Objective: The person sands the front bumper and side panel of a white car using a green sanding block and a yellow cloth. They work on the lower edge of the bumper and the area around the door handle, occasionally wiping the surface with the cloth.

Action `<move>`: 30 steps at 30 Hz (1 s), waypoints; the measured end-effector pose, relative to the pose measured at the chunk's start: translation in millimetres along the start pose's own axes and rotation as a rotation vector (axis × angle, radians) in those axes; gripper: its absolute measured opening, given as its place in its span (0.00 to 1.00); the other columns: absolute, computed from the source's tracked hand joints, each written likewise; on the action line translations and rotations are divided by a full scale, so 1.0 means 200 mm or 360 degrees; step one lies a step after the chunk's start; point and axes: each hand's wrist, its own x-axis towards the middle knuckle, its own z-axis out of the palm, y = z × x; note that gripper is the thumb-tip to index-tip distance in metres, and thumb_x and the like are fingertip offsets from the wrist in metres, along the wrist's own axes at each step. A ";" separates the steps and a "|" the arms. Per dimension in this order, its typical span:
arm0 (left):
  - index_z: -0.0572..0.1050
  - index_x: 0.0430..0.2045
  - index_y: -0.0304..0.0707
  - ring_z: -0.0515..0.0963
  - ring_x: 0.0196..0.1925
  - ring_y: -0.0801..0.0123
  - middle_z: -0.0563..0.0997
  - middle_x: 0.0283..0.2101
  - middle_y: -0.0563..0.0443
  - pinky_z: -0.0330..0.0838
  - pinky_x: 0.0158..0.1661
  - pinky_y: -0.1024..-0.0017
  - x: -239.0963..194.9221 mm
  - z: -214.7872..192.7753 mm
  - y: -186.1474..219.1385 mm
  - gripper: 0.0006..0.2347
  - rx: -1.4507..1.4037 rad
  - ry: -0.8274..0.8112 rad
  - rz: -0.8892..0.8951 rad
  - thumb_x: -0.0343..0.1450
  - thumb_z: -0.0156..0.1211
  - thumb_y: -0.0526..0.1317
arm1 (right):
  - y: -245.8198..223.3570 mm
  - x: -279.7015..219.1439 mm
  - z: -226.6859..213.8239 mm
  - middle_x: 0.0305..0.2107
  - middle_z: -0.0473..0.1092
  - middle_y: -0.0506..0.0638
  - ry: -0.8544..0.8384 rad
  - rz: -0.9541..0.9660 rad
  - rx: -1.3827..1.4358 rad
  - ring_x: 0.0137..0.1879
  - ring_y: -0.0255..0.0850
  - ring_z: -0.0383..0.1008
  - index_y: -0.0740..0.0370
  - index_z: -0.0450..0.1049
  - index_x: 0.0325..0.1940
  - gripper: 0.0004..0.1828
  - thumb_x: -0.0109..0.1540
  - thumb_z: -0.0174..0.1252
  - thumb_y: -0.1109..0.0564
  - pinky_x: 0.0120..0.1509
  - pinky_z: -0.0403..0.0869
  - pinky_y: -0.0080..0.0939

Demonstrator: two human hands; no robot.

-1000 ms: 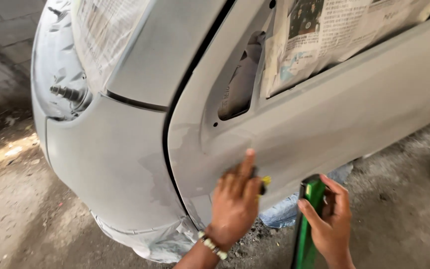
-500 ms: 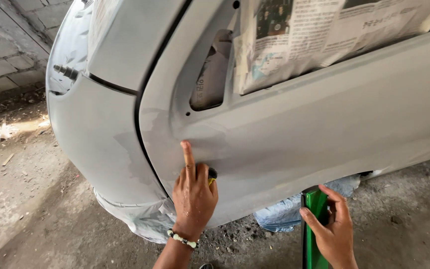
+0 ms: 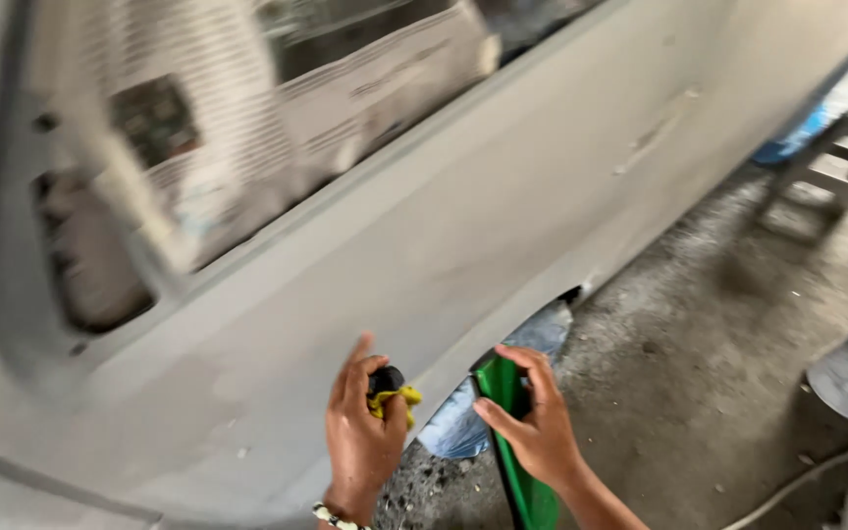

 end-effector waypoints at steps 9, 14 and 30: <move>0.77 0.47 0.29 0.80 0.44 0.67 0.80 0.47 0.45 0.75 0.46 0.72 0.14 0.89 0.40 0.16 -0.1371 -0.0325 -0.0420 0.65 0.52 0.26 | 0.31 0.26 -0.29 0.42 0.68 0.49 0.0363 0.0413 0.0580 0.43 0.33 0.70 0.59 0.63 0.70 0.32 0.62 0.61 0.64 0.44 0.72 0.33; 0.73 0.42 0.34 0.73 0.34 0.77 0.77 0.37 0.52 0.71 0.34 0.74 0.31 1.33 0.61 0.07 -0.1756 -0.0660 -0.0921 0.72 0.60 0.33 | 0.58 0.54 -0.64 0.46 0.74 0.50 0.0613 0.0300 0.0660 0.50 0.32 0.72 0.65 0.64 0.72 0.30 0.65 0.57 0.65 0.55 0.72 0.34; 0.79 0.42 0.33 0.81 0.49 0.65 0.78 0.46 0.45 0.75 0.50 0.69 1.07 2.21 0.91 0.10 -0.1491 -0.0609 -0.0193 0.67 0.67 0.32 | 0.98 1.36 -1.39 0.61 0.67 0.52 0.0380 0.0258 0.0560 0.61 0.36 0.69 0.66 0.61 0.74 0.35 0.63 0.59 0.63 0.64 0.68 0.37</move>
